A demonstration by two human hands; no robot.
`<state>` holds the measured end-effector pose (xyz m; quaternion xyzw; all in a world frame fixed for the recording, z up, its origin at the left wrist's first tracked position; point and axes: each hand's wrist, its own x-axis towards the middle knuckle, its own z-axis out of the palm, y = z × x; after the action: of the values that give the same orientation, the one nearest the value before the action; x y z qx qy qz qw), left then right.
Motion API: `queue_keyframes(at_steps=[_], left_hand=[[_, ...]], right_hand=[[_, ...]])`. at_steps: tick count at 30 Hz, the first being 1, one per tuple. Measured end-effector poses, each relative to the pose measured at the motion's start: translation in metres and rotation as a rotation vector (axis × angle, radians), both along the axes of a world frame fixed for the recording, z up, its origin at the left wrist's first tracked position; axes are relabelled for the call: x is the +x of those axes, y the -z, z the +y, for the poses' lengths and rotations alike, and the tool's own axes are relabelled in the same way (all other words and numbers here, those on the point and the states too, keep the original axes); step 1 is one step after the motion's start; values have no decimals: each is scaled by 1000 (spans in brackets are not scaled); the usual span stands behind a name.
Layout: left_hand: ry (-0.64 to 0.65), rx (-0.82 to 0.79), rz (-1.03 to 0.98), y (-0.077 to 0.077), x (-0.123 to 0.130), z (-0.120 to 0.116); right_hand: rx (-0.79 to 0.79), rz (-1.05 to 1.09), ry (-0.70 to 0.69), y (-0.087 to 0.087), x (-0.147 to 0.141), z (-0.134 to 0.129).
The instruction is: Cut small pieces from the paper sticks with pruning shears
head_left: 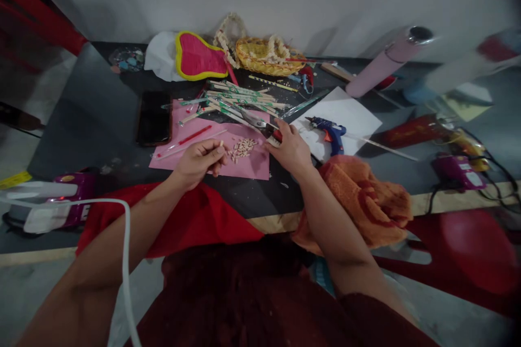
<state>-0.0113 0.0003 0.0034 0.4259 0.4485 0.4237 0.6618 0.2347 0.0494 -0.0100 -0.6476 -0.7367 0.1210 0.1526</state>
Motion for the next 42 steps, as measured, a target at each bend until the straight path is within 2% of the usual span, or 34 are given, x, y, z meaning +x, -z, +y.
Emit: queue_keyframes(at_steps=[2,5,12,16,21,24,26,30,33,39,42], left_hand=[[-93,15,-25,0,-2,4],[-160,21,-37,1,-3,8],[-127,47,-64,12,-2,9],[-112,56,-95,16,-3,9],[-101,25,-41,14,-4,9],[-130,14,-63,16,-4,11],[-127,5,-90,18,-4,13],[-101,-22,-92,18,-4,14],[-75,-20,-107,15,-4,13],[-34,22,-105,15,-6,13],[-24,24,-97,16,-7,14]], right_hand=[[17,-6,7,2,2,2],[67,-7,-37,5,3,3],[266,6,-86,3,-3,-5],[302,20,-287,-8,-17,0],[312,69,-618,-36,-66,37],[223,106,-677,-48,-111,66],[157,87,-656,-50,-143,84],[89,-25,-671,-43,-198,113],[63,-76,-659,-33,-225,130],[34,-141,-577,-12,-244,140],[51,-131,-563,-13,-246,136]])
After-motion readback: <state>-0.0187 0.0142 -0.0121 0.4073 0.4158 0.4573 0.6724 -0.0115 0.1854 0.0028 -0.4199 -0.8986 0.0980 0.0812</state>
